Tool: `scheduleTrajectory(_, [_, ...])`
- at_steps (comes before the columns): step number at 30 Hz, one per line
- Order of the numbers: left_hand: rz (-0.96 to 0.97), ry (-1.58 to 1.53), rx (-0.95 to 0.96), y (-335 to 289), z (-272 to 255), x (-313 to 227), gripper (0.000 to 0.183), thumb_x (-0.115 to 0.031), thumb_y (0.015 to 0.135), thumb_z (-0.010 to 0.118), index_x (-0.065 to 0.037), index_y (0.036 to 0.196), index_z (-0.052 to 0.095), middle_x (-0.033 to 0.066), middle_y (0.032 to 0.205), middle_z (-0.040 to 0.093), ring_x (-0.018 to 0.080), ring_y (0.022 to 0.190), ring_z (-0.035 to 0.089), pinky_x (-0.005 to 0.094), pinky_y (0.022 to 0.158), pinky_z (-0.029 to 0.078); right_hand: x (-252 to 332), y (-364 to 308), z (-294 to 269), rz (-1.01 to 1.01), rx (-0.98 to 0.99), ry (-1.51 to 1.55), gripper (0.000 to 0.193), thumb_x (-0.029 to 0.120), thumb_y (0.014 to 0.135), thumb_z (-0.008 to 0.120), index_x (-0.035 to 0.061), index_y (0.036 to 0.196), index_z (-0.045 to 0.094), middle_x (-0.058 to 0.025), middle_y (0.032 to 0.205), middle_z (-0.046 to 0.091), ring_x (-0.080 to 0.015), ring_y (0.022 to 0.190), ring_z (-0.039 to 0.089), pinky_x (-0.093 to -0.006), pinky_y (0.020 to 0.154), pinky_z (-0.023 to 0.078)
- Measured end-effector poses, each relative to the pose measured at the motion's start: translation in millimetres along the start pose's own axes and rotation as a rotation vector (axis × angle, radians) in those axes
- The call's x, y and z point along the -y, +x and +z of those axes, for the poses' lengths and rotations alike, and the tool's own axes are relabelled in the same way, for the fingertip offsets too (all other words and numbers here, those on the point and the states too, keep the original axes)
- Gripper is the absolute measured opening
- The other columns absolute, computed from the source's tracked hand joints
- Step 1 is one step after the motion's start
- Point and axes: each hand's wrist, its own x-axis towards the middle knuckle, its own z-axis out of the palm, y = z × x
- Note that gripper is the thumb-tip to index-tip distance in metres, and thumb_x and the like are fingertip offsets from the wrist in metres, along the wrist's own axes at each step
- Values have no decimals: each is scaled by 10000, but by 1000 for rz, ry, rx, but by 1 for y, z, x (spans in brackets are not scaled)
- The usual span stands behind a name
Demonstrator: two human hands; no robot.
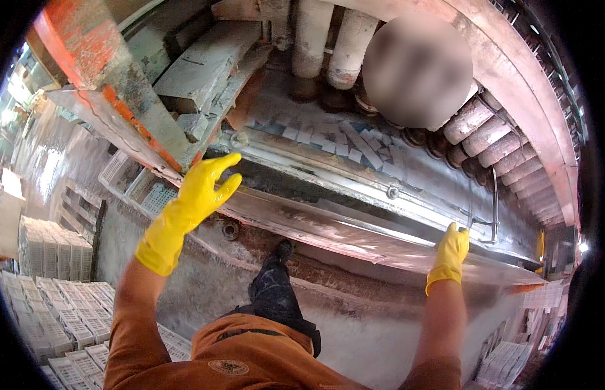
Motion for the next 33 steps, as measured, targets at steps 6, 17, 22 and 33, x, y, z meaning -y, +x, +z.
scheduleTrajectory(6, [-128, 310, 351, 116, 58, 73, 528, -343, 917, 685, -81, 1366, 597, 189, 1320, 635, 370, 1242, 573, 456, 1064, 434, -7, 35, 17, -59, -66, -117, 607, 498, 954, 523, -14, 1263, 631, -257, 1146, 695, -375, 1025, 688, -438, 889, 520])
scheduleTrajectory(17, [-514, 547, 477, 253, 184, 178, 597, -399, 947, 609, -101, 1456, 524, 153, 1524, 481, 332, 1419, 441, 436, 1181, 344, 18, 69, 30, -33, -87, -100, 545, 464, 927, 637, 28, 1253, 665, -173, 1186, 711, -341, 1103, 668, -418, 971, 494])
scheduleTrajectory(22, [-612, 550, 524, 278, 207, 202, 628, -402, 946, 620, -115, 1487, 483, 143, 1549, 450, 333, 1427, 431, 442, 1191, 333, 27, 78, 35, 10, -54, -105, 556, 468, 919, 652, 29, 1260, 662, -160, 1210, 705, -332, 1125, 656, -408, 989, 484])
scheduleTrajectory(33, [-572, 317, 712, 269, 203, 139, 954, -567, 789, 734, -72, 1534, 402, 199, 1585, 382, 348, 1468, 368, 467, 1184, 329, 42, 92, 38, -17, -71, -140, 548, 473, 918, 640, 30, 1240, 673, -171, 1151, 720, -348, 1073, 671, -430, 945, 501])
